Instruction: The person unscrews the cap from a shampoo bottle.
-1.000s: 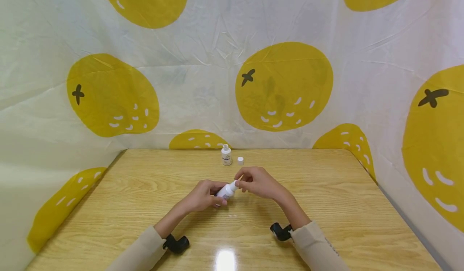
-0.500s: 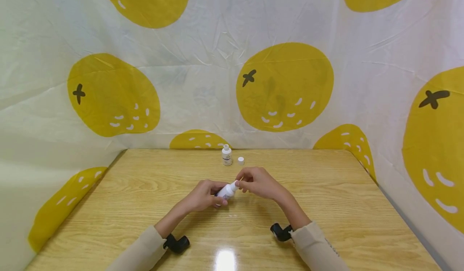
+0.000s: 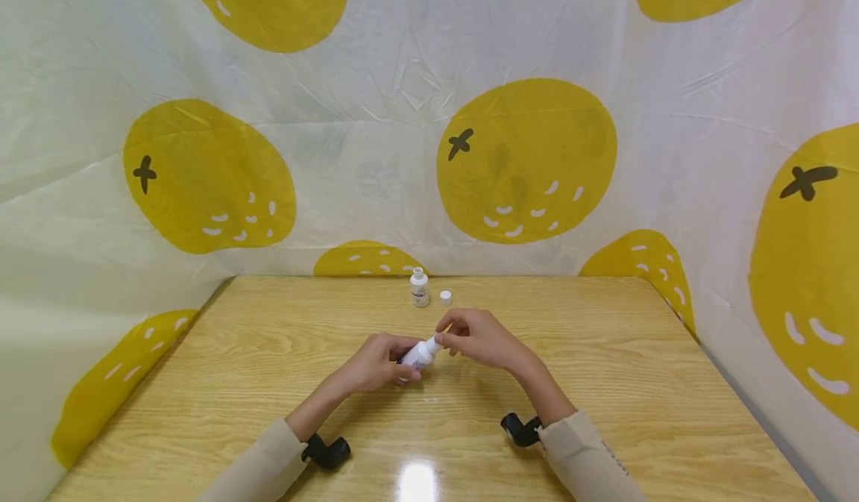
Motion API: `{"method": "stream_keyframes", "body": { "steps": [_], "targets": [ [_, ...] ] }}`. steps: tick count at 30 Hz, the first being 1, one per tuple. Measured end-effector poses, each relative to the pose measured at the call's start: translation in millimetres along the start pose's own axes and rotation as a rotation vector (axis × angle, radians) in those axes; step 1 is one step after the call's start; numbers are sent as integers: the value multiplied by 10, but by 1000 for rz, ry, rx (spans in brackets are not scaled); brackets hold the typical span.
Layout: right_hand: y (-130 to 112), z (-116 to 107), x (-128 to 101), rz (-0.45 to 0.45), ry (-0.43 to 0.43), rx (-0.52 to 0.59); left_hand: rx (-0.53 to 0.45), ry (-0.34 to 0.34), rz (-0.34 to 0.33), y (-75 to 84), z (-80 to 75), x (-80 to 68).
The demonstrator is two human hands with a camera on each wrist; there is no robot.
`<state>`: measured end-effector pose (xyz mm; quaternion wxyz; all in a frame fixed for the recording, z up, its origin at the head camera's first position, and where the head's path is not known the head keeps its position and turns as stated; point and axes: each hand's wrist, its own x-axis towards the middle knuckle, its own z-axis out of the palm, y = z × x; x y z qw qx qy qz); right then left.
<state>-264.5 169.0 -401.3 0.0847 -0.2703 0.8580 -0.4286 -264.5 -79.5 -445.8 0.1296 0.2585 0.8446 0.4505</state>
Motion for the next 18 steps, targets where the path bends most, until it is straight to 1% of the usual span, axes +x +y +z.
{"method": "stream_keyframes", "body": {
  "steps": [7, 18],
  "targets": [
    [10, 7, 6, -3, -5, 13, -9, -1, -5, -1, 3, 2],
    [16, 9, 3, -33, -24, 28, -13, 2, -6, -2, 6, 5]
  ]
}}
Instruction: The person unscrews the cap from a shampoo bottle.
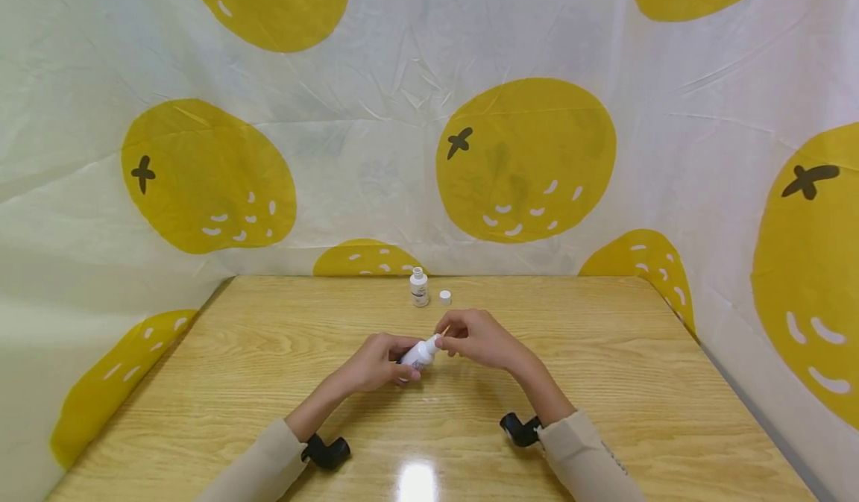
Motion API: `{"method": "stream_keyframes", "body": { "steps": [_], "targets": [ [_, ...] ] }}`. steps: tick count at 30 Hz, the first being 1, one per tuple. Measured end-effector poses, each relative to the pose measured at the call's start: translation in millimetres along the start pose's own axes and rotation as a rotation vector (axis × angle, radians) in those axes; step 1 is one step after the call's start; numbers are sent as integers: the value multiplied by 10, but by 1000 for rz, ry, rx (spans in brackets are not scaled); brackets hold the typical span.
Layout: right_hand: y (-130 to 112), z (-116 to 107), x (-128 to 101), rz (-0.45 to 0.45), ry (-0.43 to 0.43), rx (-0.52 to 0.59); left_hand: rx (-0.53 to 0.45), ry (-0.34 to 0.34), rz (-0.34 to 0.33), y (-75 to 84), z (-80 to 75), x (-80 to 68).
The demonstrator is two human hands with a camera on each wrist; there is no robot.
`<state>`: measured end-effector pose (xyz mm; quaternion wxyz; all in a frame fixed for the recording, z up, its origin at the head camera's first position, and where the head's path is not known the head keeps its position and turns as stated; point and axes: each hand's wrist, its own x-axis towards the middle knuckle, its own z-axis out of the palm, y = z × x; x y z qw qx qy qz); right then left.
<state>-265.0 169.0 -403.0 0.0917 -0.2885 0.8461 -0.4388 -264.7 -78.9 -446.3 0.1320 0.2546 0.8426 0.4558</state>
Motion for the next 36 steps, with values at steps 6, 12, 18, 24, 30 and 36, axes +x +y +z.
{"method": "stream_keyframes", "body": {
  "steps": [6, 12, 18, 24, 30, 36],
  "targets": [
    [-11, -5, -4, 20, 10, -14, 2, -1, 3, -1, -1, -2],
    [-6, 4, 2, 30, 16, -21, 2, 0, 9, 0, 0, -1],
    [-8, 19, 1, 14, 10, -2, -1, 3, 8, 0, 3, -2],
    [-14, 15, -5, -5, -6, -3, -6, 2, 4, 2, 1, -8],
    [-12, -3, -8, 17, 4, -15, -10, -3, 2, 6, -2, -8],
    [-11, -10, -9, 40, 7, -18, -8, -5, 5, 3, -4, -7]
  ]
}}
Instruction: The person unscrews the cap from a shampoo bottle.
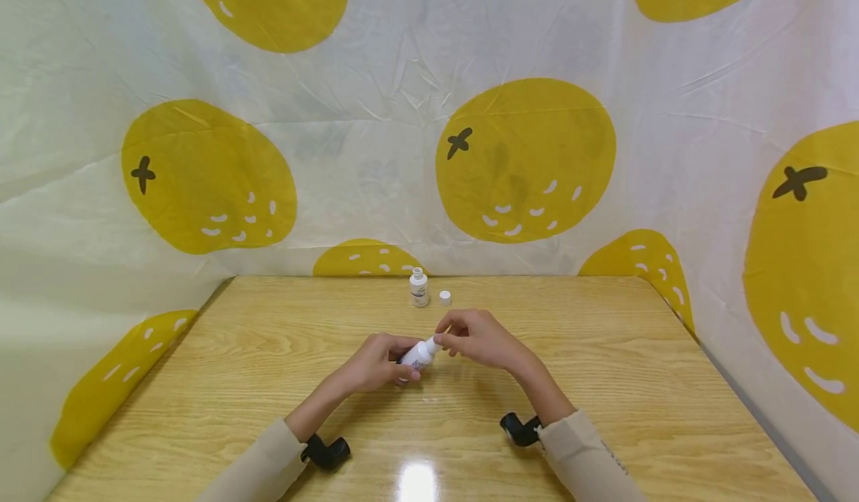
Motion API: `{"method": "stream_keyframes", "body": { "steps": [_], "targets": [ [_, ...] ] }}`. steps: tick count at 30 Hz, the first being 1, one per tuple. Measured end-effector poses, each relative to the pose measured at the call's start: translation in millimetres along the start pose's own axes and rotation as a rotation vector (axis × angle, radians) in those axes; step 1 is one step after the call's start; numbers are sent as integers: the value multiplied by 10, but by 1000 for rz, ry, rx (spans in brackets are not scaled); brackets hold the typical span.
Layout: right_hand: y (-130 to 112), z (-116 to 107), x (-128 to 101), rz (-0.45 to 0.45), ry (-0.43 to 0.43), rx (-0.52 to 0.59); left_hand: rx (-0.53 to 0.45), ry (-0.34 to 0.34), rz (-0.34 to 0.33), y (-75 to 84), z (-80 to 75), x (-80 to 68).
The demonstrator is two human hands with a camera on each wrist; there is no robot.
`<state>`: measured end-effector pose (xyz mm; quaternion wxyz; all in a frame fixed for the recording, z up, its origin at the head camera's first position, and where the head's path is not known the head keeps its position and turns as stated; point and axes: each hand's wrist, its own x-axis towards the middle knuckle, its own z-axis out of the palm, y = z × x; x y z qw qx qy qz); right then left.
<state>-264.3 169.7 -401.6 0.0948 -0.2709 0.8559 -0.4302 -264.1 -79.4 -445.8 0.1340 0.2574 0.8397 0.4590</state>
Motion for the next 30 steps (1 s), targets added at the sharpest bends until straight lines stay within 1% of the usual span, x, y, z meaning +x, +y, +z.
{"method": "stream_keyframes", "body": {
  "steps": [16, 24, 30],
  "targets": [
    [-16, 23, 5, -38, -6, 5, 2, 6, 7, -31, 3, 1],
    [-29, 18, 8, -15, 11, 1, 23, 4, 15, -34, 1, 13],
    [-29, 12, 0, -7, 14, 5, 22, 3, 14, -35, -2, 11]
  ]
}}
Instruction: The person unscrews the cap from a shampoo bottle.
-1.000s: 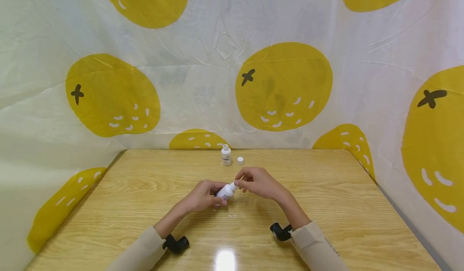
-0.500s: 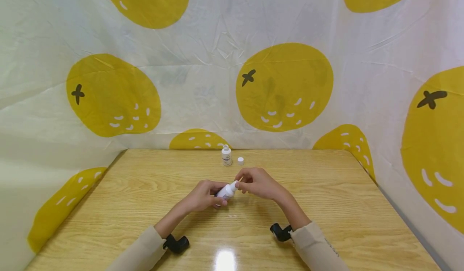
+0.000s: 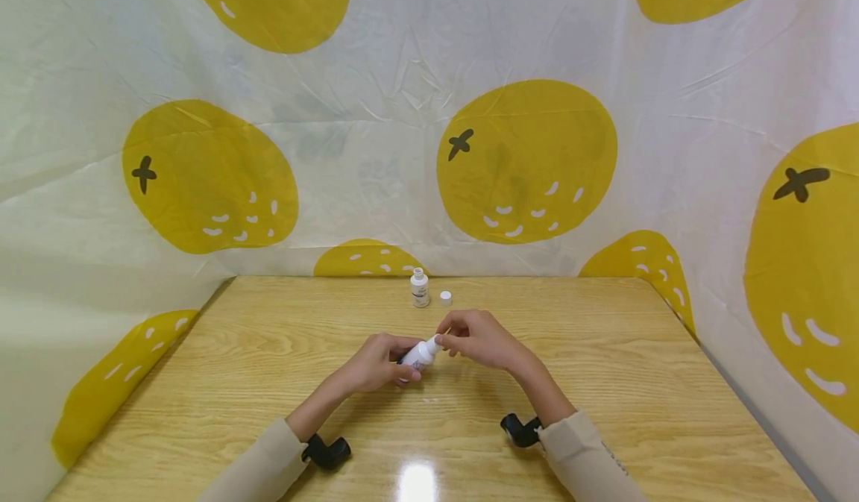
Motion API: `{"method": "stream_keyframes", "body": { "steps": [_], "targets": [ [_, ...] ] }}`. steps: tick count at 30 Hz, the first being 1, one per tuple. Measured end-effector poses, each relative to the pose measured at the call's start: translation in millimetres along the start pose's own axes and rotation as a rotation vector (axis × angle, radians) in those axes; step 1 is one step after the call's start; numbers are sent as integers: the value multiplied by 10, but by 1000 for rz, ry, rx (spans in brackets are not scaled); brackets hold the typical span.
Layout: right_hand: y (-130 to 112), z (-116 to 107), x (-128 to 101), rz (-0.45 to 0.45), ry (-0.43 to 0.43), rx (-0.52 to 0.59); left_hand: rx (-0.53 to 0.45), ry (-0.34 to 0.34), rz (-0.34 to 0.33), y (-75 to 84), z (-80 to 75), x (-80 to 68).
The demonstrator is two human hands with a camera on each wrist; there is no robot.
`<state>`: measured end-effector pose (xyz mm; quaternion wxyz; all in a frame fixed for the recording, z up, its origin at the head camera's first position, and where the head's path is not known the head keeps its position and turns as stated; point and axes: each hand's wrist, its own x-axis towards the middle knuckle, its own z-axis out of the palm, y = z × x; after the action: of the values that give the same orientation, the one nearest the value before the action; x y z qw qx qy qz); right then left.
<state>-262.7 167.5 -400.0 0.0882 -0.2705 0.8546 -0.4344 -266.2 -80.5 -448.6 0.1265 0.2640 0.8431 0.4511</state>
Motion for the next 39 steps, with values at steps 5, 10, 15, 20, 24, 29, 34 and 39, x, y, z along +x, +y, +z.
{"method": "stream_keyframes", "body": {
  "steps": [5, 10, 15, 20, 24, 29, 34, 39],
  "targets": [
    [11, -2, 6, -11, -9, 10, -6, -1, -6, 15, -2, -4],
    [13, -2, 6, -27, -13, 15, -15, -3, -9, 43, -5, -11],
    [18, -7, 5, -25, -12, 15, -16, -5, -10, 52, -8, -15],
    [37, -7, 12, -10, -4, 9, -22, -9, -6, 46, -10, -19],
    [45, -5, 18, -6, 2, 1, -19, -11, -1, 42, -12, -22],
    [37, -1, 18, -7, -2, 4, -16, -10, -3, 43, -9, -17],
    [30, -1, 11, -29, -13, 15, -22, -10, -13, 43, -5, -10],
    [34, -6, 6, -42, -18, 8, -31, -12, -19, 39, -5, -11]
  ]
}}
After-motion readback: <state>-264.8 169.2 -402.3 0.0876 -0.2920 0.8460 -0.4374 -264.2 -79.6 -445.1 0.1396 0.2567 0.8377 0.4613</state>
